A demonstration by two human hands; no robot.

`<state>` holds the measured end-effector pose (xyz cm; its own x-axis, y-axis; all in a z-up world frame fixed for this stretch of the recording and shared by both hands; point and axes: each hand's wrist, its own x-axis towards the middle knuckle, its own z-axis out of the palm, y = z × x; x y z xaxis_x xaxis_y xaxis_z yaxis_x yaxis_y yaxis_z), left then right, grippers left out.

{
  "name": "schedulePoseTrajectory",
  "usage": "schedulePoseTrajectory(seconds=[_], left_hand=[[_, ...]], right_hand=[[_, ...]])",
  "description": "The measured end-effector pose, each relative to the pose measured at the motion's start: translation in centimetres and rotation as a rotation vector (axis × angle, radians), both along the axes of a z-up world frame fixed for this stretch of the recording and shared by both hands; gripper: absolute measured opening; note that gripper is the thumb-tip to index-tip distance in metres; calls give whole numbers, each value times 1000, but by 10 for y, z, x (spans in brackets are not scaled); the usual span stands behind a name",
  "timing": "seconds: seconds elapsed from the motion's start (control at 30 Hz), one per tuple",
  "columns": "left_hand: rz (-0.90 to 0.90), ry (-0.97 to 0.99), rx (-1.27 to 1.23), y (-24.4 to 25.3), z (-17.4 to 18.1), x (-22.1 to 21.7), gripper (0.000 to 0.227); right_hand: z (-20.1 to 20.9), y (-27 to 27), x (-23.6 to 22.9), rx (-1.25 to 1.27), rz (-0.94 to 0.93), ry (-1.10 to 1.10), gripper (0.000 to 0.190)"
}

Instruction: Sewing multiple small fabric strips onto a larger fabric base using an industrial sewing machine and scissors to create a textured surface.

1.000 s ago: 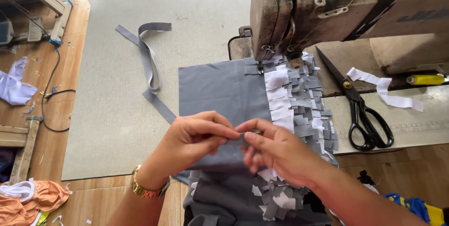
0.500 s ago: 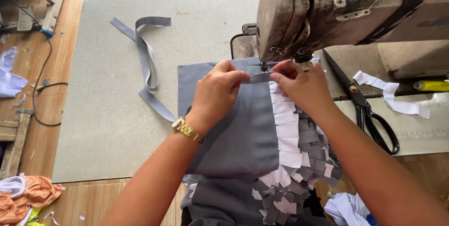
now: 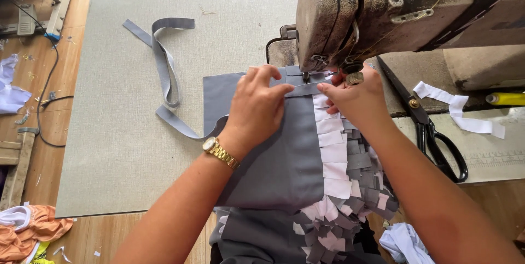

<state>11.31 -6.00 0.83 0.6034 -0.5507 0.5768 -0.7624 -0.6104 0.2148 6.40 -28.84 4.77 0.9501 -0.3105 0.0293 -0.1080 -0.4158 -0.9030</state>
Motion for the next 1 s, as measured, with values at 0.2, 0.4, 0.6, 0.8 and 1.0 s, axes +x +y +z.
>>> schedulePoseTrajectory(seconds=[0.2,0.4,0.6,0.8,1.0], left_hand=[[-91,41,116,-21,-9,-20,55],[-115,2,204,-11,-6,-28,53],[-130,-44,211,-7,-9,-25,48],[-122,26,229,0,-2,-33,56],[-134,23,277,5,6,-34,58]], right_hand=[[-30,-26,-23,-445,10,-180,32],[-54,-32,-19,-857,365,-550,35],[-36,-26,-28,-1116,420,-622,24],[-45,-26,-29,-1235,355,-573,32],[-43,-22,-34,-1234,345,-543,34]])
